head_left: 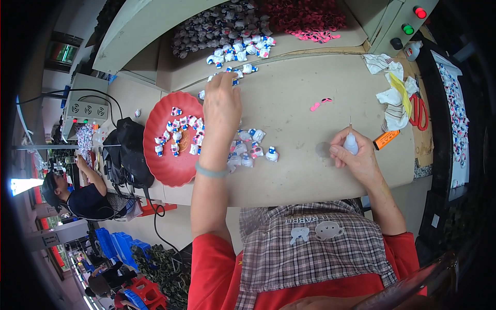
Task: The person applies glue from a bottle to small plastic accessories and attaches them to the main body of a figurine by hand.
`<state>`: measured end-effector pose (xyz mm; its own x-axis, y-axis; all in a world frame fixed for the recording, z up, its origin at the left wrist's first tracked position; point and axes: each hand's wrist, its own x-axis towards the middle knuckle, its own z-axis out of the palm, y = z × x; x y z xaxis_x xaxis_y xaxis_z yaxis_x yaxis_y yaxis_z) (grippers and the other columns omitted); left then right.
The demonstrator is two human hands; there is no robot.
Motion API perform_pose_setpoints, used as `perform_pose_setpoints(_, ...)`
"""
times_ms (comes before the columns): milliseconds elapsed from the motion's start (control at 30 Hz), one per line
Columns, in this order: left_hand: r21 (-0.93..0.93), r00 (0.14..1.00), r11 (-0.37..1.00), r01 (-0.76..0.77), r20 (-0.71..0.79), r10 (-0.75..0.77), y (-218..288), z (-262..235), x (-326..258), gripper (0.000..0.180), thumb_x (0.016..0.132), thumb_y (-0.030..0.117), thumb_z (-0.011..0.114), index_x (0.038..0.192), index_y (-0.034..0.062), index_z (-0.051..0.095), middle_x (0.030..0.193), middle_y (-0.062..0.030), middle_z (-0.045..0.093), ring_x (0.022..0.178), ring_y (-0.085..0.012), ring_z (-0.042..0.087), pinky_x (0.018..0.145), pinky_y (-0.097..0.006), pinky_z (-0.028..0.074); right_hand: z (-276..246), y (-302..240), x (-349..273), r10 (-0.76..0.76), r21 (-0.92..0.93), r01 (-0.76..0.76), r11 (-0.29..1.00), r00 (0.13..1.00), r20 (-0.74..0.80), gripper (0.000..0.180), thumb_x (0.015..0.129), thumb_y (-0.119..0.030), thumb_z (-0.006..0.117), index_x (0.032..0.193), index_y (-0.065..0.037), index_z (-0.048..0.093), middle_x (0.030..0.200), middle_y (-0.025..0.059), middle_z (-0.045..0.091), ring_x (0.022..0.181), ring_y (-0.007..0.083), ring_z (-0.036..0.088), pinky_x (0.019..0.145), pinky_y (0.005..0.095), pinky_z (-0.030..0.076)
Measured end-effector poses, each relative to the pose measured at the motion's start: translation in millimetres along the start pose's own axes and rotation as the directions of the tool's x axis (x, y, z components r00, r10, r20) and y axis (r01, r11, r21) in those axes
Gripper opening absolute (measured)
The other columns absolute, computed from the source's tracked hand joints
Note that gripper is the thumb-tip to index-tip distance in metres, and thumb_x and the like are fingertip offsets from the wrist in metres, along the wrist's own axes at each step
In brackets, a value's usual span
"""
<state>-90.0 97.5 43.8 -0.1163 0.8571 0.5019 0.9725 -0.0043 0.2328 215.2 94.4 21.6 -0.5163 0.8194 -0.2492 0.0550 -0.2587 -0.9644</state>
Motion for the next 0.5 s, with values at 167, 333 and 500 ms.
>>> perform_pose_setpoints(167, 0.181, 0.952, 0.948, 0.261, 0.115, -0.284, -5, 27, 17, 0.024, 0.077, 0.008, 0.065, 0.098, 0.0027, 0.057, 0.099, -0.0197, 0.058, 0.092, -0.0363, 0.06, 0.074, -0.044, 0.05, -1, 1, 0, -0.01, -0.002, 0.01, 1.0, 1.0, 0.01, 0.006, 0.085, -0.005, 0.064, 0.087, -0.003, 0.058, 0.072, 0.0012, 0.057, 0.057, 0.0048, 0.052, 0.049, 0.0186, 0.043)
perform_pose_setpoints(333, 0.159, 0.936, 0.944, 0.291, 0.158, -0.315, -15, 38, 17, 0.025, 0.076, 0.011, 0.068, 0.096, 0.0026, 0.056, 0.093, -0.0184, 0.06, 0.086, -0.0347, 0.062, 0.073, -0.044, 0.05, -3, 1, 1, -0.004, -0.008, 0.004, 1.0, 1.0, 0.017, 0.006, 0.085, -0.005, 0.064, 0.087, -0.003, 0.058, 0.072, 0.0012, 0.057, 0.057, 0.0048, 0.052, 0.05, 0.0185, 0.043)
perform_pose_setpoints(500, -0.303, 0.95, 0.92, 0.249, 0.262, -0.171, 0, 39, 16, 0.021, 0.074, 0.004, 0.066, 0.092, 0.0013, 0.056, 0.087, -0.0158, 0.06, 0.079, -0.0295, 0.061, 0.073, -0.039, 0.049, -5, 1, 0, -0.007, -0.034, 0.009, 0.999, 0.999, 0.035, 0.011, 0.085, -0.005, 0.064, 0.092, -0.003, 0.056, 0.078, 0.0019, 0.057, 0.063, 0.0054, 0.053, 0.054, 0.0195, 0.045)
